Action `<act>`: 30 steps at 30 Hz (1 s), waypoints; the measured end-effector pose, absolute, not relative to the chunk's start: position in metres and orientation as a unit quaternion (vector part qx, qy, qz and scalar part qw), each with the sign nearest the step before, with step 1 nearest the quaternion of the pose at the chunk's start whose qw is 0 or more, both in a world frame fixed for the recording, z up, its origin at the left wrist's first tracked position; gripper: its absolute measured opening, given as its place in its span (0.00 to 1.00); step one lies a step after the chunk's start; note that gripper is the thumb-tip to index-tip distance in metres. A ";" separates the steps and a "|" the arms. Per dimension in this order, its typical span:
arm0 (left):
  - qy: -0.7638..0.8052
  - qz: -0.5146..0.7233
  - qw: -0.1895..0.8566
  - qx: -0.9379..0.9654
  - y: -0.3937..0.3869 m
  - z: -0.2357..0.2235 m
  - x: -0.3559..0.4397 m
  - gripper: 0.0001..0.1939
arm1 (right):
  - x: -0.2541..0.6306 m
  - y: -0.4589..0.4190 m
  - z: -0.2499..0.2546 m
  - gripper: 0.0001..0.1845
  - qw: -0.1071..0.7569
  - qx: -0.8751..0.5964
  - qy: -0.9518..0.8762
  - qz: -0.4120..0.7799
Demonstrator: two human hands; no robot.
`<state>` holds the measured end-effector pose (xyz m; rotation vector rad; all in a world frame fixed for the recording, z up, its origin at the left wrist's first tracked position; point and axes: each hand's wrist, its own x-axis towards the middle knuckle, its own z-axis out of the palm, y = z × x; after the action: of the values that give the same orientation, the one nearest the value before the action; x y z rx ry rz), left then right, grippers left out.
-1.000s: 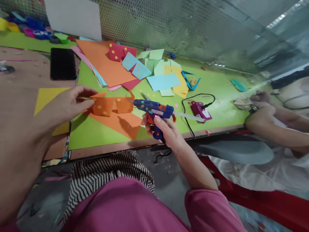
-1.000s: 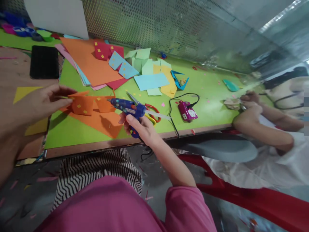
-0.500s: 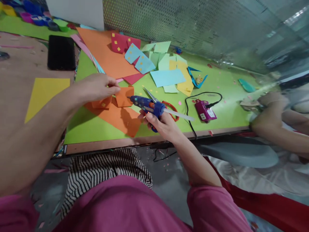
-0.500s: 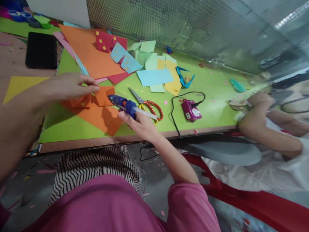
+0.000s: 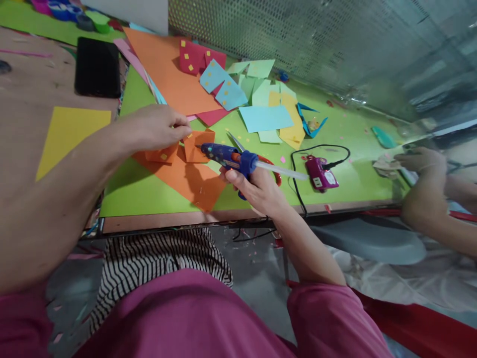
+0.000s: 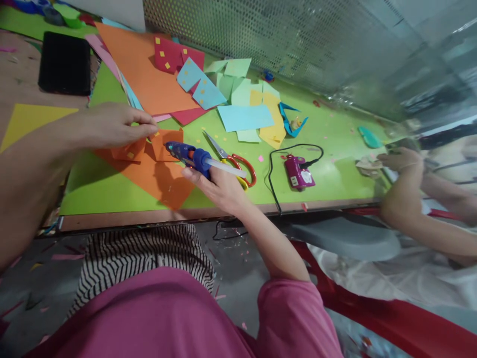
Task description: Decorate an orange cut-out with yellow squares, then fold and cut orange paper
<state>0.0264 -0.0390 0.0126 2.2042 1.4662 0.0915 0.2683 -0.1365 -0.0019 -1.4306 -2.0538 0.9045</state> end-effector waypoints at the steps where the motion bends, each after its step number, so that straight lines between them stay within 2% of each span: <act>1: 0.538 0.030 0.241 0.807 -0.039 0.012 0.026 0.24 | 0.268 -0.137 -0.002 0.40 0.235 -0.525 -0.750 0.327; 7: 0.553 -0.001 0.223 0.803 -0.042 0.014 0.030 0.23 | 0.266 -0.139 -0.001 0.39 0.223 -0.533 -0.754 0.312; 13: 0.548 0.011 0.228 0.805 -0.040 0.013 0.029 0.20 | 0.265 -0.137 -0.002 0.37 0.225 -0.537 -0.753 0.308; 30: 0.564 0.026 0.235 0.791 -0.042 0.012 0.029 0.20 | 0.263 -0.138 0.001 0.33 0.196 -0.549 -0.760 0.289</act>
<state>0.0288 -0.0420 0.0117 2.1708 1.5484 0.0722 0.2630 -0.1382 0.0010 -1.5372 -2.1277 0.8088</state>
